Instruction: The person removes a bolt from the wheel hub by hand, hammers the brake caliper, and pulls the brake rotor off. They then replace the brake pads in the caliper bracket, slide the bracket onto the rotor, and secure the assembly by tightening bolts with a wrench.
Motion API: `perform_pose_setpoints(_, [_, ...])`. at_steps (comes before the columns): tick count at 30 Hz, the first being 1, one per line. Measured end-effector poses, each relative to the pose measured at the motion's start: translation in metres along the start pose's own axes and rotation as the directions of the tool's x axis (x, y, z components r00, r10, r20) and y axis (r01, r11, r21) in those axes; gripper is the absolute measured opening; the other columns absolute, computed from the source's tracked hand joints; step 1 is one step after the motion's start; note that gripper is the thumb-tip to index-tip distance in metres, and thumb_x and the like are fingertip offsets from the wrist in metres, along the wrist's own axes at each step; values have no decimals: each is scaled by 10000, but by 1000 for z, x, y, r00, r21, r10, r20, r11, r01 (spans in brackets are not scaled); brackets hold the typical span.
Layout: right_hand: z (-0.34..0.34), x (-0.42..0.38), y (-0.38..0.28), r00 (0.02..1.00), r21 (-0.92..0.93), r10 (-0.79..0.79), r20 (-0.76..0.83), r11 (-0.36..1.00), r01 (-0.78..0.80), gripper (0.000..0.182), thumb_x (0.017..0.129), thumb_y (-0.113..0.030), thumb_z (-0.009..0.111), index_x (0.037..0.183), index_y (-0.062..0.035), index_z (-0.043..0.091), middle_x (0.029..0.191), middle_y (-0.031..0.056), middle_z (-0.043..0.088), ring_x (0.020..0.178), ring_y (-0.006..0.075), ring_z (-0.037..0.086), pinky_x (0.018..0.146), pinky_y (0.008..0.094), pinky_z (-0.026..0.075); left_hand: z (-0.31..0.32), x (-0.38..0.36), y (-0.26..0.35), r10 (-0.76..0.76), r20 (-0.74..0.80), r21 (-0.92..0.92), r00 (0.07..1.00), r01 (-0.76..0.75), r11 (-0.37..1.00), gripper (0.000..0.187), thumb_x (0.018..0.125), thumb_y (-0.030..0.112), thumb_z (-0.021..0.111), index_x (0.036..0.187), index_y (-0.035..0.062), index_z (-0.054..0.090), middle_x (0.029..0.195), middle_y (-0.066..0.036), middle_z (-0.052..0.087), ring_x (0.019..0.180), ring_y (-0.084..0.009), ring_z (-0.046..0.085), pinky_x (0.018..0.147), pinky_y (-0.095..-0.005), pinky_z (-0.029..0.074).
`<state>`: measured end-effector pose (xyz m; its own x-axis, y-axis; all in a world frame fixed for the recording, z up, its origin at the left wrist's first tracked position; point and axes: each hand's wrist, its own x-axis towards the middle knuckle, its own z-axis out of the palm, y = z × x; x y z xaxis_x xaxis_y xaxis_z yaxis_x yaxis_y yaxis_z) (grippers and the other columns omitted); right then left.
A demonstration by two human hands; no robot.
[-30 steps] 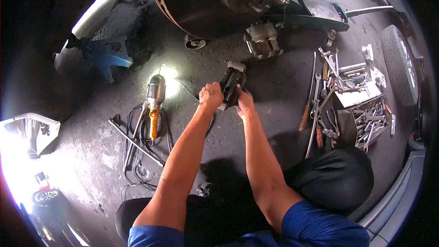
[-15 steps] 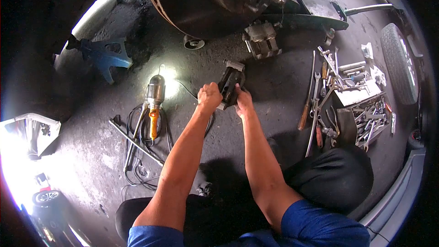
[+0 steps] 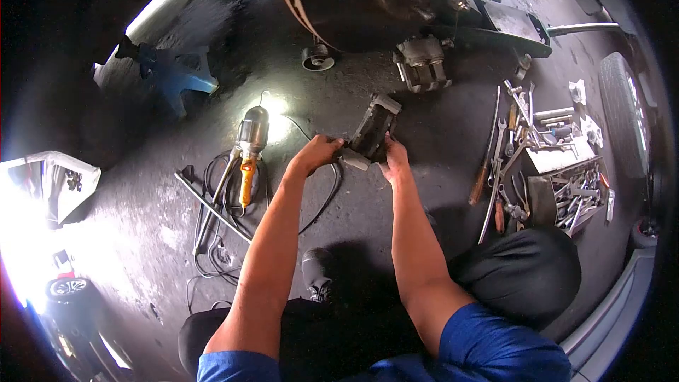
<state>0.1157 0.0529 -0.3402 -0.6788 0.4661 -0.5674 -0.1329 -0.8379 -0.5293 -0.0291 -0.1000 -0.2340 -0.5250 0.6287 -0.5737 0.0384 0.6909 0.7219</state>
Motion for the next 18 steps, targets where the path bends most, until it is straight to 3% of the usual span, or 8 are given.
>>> perform_pose_setpoints(2, [2, -3, -1, 1000, -27, 17, -25, 999, -18, 359, 1038, -273, 450, 1261, -6, 537, 1183, 89, 636, 1055, 223, 634, 940, 392, 506, -3, 1, 4, -39, 18, 46, 999, 38, 998, 542, 924, 448, 620, 937, -91, 681, 742, -84, 629, 711, -165, 540, 689, -374, 456])
perform_pose_setpoints(5, [3, 4, 6, 998, -30, -33, -49, 999, 31, 361, 1033, -289, 464, 1253, -15, 548, 1172, 83, 641, 1041, 224, 636, 931, 393, 506, 3, 11, 15, -37, -6, 240, 999, 37, 970, 531, 852, 403, 687, 1010, -103, 673, 910, -253, 701, 945, -338, 685, 824, -407, 505])
perform_pose_setpoints(8, [8, 2, 3, 994, -92, -46, -97, 995, 37, 372, 1029, -299, 475, 1256, -14, 550, 1164, 78, 645, 1033, 219, 632, 923, 384, 495, 12, 7, 41, -11, -27, 454, 1000, 23, 891, 547, 780, 420, 746, 1001, -76, 686, 950, -281, 687, 993, -411, 663, 840, -444, 514])
perform_pose_setpoints(12, [24, 4, 4, 974, -327, -135, -184, 943, 69, 394, 1023, -299, 488, 1283, -7, 538, 1152, 72, 651, 1022, 202, 625, 915, 356, 472, 25, 13, 46, -19, -173, 528, 985, 109, 842, 410, 761, 322, 746, 1020, 6, 714, 1035, -249, 688, 1003, -387, 669, 879, -435, 527])
perform_pose_setpoints(16, [65, -28, -17, 959, -412, -102, -263, 911, -16, 481, 1000, -359, 496, 1354, -34, 491, 1309, 151, 569, 1215, 296, 514, 1042, 434, 347, 29, 21, 49, -4, -260, 600, 966, 165, 783, 323, 762, 206, 692, 1024, 18, 715, 1055, -241, 686, 1029, -372, 666, 887, -435, 526])
perform_pose_setpoints(18, [57, -18, -9, 959, -419, -144, -243, 908, 30, 463, 1001, -344, 493, 1343, -32, 501, 1294, 160, 580, 1189, 307, 538, 1027, 420, 368, 29, 26, 48, 24, -273, 619, 962, 157, 770, 321, 761, 181, 668, 1026, 3, 707, 1058, -253, 679, 1032, -391, 660, 891, -443, 522])
